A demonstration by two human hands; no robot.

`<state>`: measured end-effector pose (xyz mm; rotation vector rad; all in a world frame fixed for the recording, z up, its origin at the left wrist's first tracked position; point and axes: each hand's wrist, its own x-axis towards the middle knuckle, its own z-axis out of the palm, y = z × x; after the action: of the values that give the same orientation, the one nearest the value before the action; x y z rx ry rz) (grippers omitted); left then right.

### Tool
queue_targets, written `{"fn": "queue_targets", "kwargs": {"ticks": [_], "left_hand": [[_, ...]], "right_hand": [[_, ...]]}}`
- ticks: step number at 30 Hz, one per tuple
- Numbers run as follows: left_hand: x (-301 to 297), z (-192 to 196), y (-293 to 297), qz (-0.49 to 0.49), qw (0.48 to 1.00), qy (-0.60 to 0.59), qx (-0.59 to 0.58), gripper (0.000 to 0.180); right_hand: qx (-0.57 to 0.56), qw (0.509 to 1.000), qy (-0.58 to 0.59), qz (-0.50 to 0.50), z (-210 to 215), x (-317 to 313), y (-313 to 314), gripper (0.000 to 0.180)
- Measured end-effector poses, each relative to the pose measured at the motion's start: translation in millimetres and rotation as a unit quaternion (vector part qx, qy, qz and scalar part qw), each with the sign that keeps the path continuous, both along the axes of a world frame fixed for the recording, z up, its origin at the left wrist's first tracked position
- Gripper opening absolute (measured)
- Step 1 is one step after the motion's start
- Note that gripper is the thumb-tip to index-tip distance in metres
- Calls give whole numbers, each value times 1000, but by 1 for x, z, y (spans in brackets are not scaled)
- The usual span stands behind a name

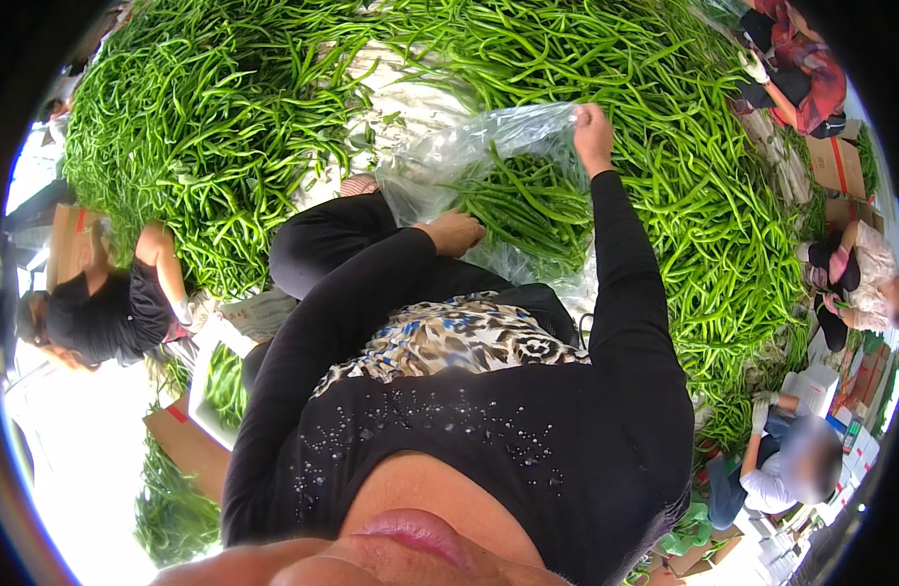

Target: The person sits on the floor and sorts green chilies by hand, picking them from a large pile and placing them into white styrofoam boxes. The person repeatedly gathers handfuls of chilies and transfers them into the boxes.

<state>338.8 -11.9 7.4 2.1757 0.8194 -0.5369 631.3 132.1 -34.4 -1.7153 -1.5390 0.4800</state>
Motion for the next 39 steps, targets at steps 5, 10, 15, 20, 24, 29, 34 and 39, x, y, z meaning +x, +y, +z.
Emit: {"fn": "queue_targets", "kwargs": {"ticks": [5, 10, 15, 20, 24, 29, 34, 39], "left_hand": [[23, -4, -4, 132, 977, -133, -100, 11], [24, 11, -16, 140, 887, -361, -252, 14], [23, 57, 8, 214, 874, -172, -401, 22], [-28, 5, 39, 380, 888, -14, 260, 59], [-62, -14, 47, 472, 758, 166, 418, 84], [-83, -54, 72, 390, 914, 107, 21, 49], [-38, 20, 53, 575, 767, -276, -67, 18], [-47, 66, 14, 491, 819, -288, 72, 17]], "right_hand": [[-40, 988, 131, -66, 6, 42, -9, 16], [239, 958, -137, 78, 41, -20, -49, 21], [35, 964, -168, 204, -17, -39, -80, 33], [-289, 926, -191, 150, -61, -43, -88, 92], [-297, 882, -249, 267, -38, -59, -110, 107], [-251, 818, -254, 451, -30, -90, -152, 94], [-212, 802, -223, 511, -33, -91, -165, 76], [-173, 919, -229, 270, -49, -100, -105, 76]]}}
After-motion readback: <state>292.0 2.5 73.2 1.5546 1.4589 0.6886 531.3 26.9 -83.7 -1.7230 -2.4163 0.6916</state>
